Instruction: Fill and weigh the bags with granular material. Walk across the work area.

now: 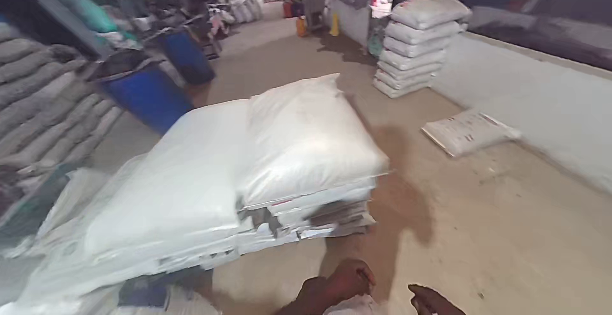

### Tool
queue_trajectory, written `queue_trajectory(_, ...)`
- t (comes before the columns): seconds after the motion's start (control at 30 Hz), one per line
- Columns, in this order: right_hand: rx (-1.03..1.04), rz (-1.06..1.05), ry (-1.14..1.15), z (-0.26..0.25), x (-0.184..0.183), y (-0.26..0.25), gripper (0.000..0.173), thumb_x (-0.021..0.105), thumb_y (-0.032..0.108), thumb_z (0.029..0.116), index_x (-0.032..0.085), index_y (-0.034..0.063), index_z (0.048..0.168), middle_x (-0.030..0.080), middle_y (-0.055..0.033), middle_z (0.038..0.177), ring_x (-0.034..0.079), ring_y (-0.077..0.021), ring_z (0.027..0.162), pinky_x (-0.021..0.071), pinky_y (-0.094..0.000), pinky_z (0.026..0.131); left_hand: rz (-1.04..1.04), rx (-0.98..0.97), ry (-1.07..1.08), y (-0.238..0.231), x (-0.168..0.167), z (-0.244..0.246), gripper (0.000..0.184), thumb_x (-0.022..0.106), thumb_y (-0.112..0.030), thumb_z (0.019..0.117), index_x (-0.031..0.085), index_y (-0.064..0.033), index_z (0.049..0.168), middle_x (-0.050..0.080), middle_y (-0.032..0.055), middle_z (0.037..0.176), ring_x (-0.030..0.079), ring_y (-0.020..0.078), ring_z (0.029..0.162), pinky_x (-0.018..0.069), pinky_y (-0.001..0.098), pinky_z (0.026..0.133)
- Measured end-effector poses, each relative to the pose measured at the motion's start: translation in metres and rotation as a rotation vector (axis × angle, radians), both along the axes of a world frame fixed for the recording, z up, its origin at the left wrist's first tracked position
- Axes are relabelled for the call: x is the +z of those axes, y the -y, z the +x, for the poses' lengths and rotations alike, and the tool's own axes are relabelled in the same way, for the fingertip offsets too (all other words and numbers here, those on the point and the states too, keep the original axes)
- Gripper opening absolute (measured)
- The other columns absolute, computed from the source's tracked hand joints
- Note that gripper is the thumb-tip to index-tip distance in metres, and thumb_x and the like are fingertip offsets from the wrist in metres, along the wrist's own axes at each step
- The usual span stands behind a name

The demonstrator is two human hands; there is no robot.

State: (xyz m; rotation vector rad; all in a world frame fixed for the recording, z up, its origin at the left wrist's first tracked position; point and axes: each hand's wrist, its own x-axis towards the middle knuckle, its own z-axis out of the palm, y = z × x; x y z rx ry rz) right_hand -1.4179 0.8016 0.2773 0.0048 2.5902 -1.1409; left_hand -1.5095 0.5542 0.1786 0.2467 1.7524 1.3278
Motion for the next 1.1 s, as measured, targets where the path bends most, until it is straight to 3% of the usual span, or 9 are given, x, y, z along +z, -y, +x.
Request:
queue_trajectory(0.13, -0.230, -0.023, -0.085, 0.020, 0.000, -0.042, 0.028, 0.059, 0.012, 0.1009, 0.071, 0.0004, 0.123, 0.073, -0.0182, 0.107, 0.072, -0.0319, 0.094, 0.0587, -0.0510, 0.085, 0.114, -0.221, 0.055, -0.077, 0.026, -0.023, 0.031, 0.068, -0.009, 0.0955, 0.062, 0.0023, 0.124, 0.071, 0.0155, 0.108, 0.071, 0.0223, 0.091, 0.0600, 0.0409, 0.085)
queue_trajectory(0.33, -0.463, 0.015, -0.022, 0.041, -0.011, -0.084, 0.026, 0.058, 0.023, 0.1024, 0.076, 0.0127, 0.118, 0.075, -0.0093, 0.110, 0.072, -0.0263, 0.100, 0.0579, -0.0504, 0.089, 0.197, -0.478, 0.186, -0.184, 0.053, -0.043, 0.044, 0.072, -0.007, 0.0915, 0.055, 0.0014, 0.131, 0.075, 0.0110, 0.101, 0.073, 0.0191, 0.089, 0.0607, 0.0375, 0.083)
queue_trajectory(0.53, -0.609, -0.010, -0.003, 0.018, -0.016, -0.167, 0.026, 0.056, 0.025, 0.1043, 0.075, 0.0117, 0.115, 0.075, -0.0096, 0.109, 0.072, -0.0266, 0.098, 0.0576, -0.0502, 0.087, 0.232, -0.659, 0.248, -0.303, 0.040, -0.083, 0.049, 0.074, -0.009, 0.0915, 0.053, -0.0010, 0.135, 0.074, 0.0095, 0.097, 0.073, 0.0183, 0.085, 0.0613, 0.0362, 0.081)
queue_trajectory(0.8, -0.746, 0.145, -0.232, -0.062, -0.006, -0.309, 0.016, 0.065, 0.021, 0.0976, 0.078, 0.0120, 0.100, 0.076, -0.0047, 0.096, 0.074, -0.0209, 0.088, 0.0616, -0.0458, 0.077, 0.222, -0.632, 0.276, -0.471, 0.051, -0.166, 0.052, 0.073, -0.007, 0.0885, 0.054, -0.0018, 0.136, 0.073, 0.0095, 0.089, 0.071, 0.0191, 0.077, 0.0611, 0.0371, 0.074)
queue_trajectory(1.0, -0.751, 0.104, -0.335, -0.125, -0.009, -0.399, 0.016, 0.063, 0.021, 0.0983, 0.076, 0.0132, 0.094, 0.074, -0.0006, 0.090, 0.072, -0.0139, 0.082, 0.0613, -0.0384, 0.072, 0.251, -0.605, 0.234, -0.545, 0.064, -0.236, 0.048, 0.074, -0.009, 0.0907, 0.055, -0.0008, 0.134, 0.074, 0.0123, 0.094, 0.073, 0.0221, 0.083, 0.0615, 0.0398, 0.080)
queue_trajectory(1.1, -0.724, 0.109, -0.189, -0.165, -0.003, -0.441, 0.018, 0.062, 0.020, 0.0973, 0.076, 0.0088, 0.099, 0.075, -0.0067, 0.093, 0.073, -0.0218, 0.082, 0.0608, -0.0453, 0.074, 0.152, -0.445, 0.236, -0.567, 0.051, -0.271, 0.039, 0.068, -0.008, 0.0935, 0.056, -0.0004, 0.130, 0.073, 0.0119, 0.098, 0.073, 0.0218, 0.084, 0.0615, 0.0374, 0.076)
